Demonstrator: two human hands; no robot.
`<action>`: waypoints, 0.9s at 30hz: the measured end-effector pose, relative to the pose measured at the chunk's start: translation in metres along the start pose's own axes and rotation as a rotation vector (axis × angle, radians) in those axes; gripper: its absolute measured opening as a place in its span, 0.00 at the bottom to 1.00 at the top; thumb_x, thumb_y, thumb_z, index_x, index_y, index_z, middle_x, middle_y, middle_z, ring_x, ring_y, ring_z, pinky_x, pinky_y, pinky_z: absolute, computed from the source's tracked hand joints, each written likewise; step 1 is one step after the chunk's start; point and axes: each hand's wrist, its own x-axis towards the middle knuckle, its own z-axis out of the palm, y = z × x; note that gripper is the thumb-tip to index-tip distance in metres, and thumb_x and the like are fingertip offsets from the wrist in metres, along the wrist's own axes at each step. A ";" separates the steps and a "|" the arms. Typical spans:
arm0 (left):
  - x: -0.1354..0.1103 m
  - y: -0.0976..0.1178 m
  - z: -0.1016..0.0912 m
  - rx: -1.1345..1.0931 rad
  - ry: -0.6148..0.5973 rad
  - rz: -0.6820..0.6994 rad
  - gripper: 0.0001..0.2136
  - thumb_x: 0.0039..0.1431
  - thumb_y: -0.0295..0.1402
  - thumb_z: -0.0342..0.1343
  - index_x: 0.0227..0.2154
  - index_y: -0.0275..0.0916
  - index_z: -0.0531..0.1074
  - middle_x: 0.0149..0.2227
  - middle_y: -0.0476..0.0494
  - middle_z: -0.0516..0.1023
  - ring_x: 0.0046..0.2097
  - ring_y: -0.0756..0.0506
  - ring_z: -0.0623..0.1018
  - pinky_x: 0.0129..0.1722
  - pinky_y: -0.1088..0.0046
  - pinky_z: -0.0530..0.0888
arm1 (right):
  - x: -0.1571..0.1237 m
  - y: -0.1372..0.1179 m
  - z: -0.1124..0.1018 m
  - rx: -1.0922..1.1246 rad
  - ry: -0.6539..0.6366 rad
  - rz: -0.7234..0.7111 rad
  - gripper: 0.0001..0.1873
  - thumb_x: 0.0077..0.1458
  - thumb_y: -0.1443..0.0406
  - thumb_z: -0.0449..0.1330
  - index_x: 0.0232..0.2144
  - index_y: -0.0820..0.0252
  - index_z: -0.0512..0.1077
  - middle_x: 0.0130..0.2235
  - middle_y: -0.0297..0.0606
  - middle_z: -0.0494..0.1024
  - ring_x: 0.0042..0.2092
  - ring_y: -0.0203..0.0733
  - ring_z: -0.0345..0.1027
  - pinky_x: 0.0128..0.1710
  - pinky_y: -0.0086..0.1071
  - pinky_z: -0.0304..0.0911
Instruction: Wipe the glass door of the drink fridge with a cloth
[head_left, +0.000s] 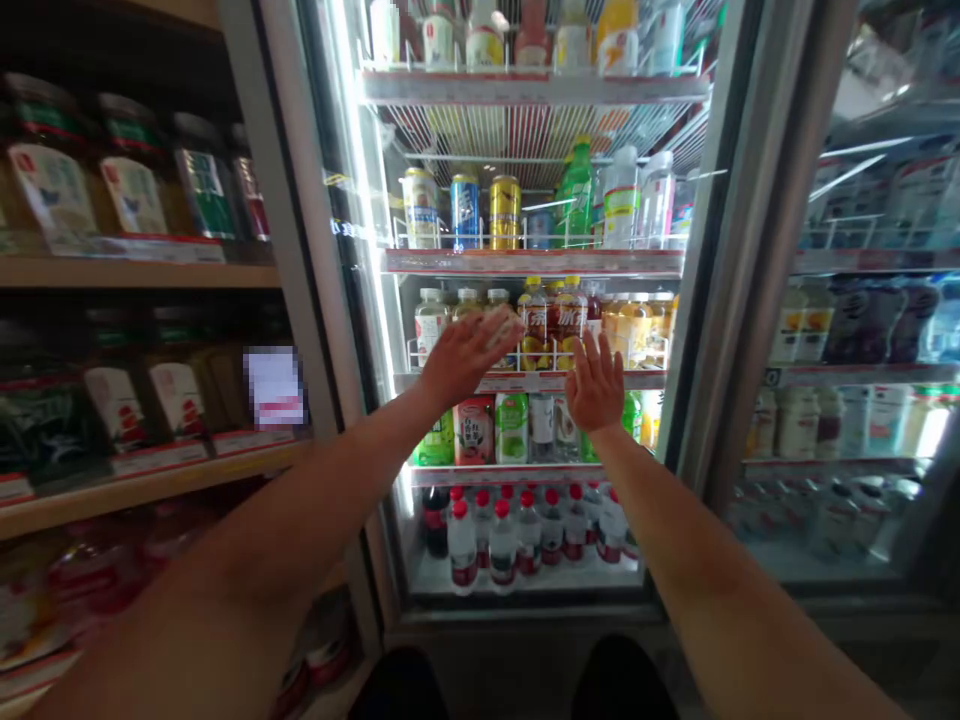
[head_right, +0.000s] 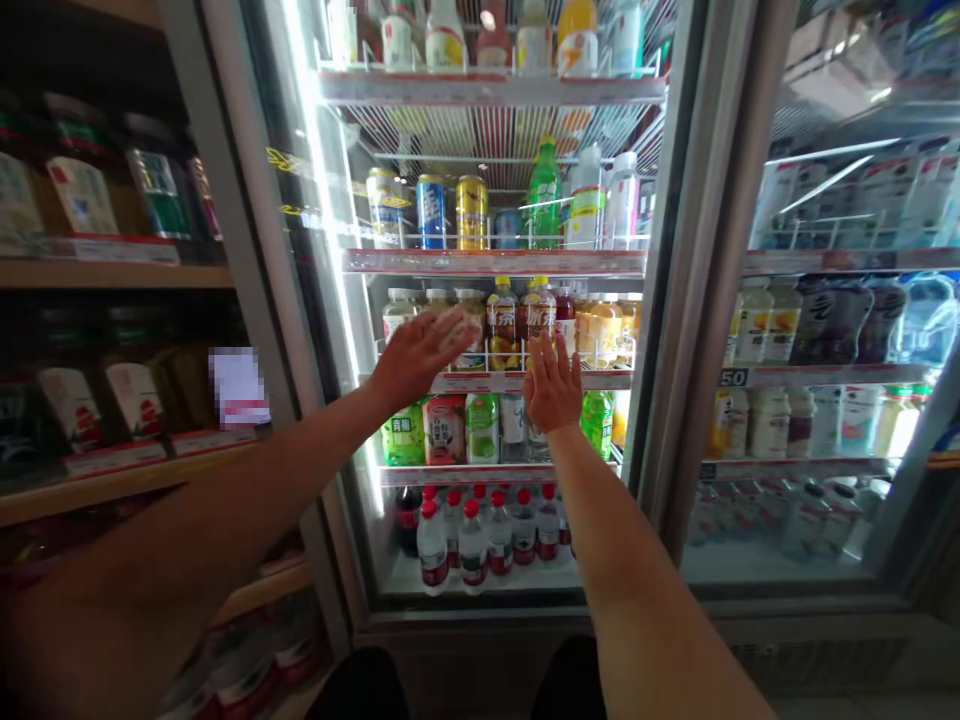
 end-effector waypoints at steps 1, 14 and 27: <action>-0.007 0.005 0.002 -0.004 -0.011 0.093 0.31 0.67 0.20 0.50 0.70 0.48 0.56 0.69 0.43 0.60 0.65 0.35 0.65 0.59 0.55 0.67 | 0.000 0.000 0.000 0.001 0.002 -0.003 0.28 0.68 0.64 0.47 0.68 0.63 0.58 0.70 0.44 0.59 0.75 0.43 0.36 0.72 0.46 0.37; -0.012 0.024 0.006 -0.034 -0.026 0.038 0.26 0.71 0.35 0.53 0.69 0.45 0.58 0.71 0.43 0.57 0.67 0.34 0.61 0.65 0.56 0.62 | -0.001 0.000 0.000 0.009 -0.054 0.033 0.28 0.68 0.63 0.47 0.68 0.61 0.59 0.71 0.43 0.58 0.74 0.45 0.40 0.72 0.48 0.40; -0.005 0.037 0.005 0.002 -0.005 0.131 0.21 0.71 0.26 0.52 0.63 0.47 0.67 0.66 0.48 0.66 0.63 0.40 0.68 0.61 0.60 0.67 | -0.001 0.000 0.001 0.020 -0.040 0.030 0.29 0.69 0.63 0.46 0.69 0.60 0.57 0.71 0.43 0.58 0.74 0.44 0.39 0.72 0.47 0.39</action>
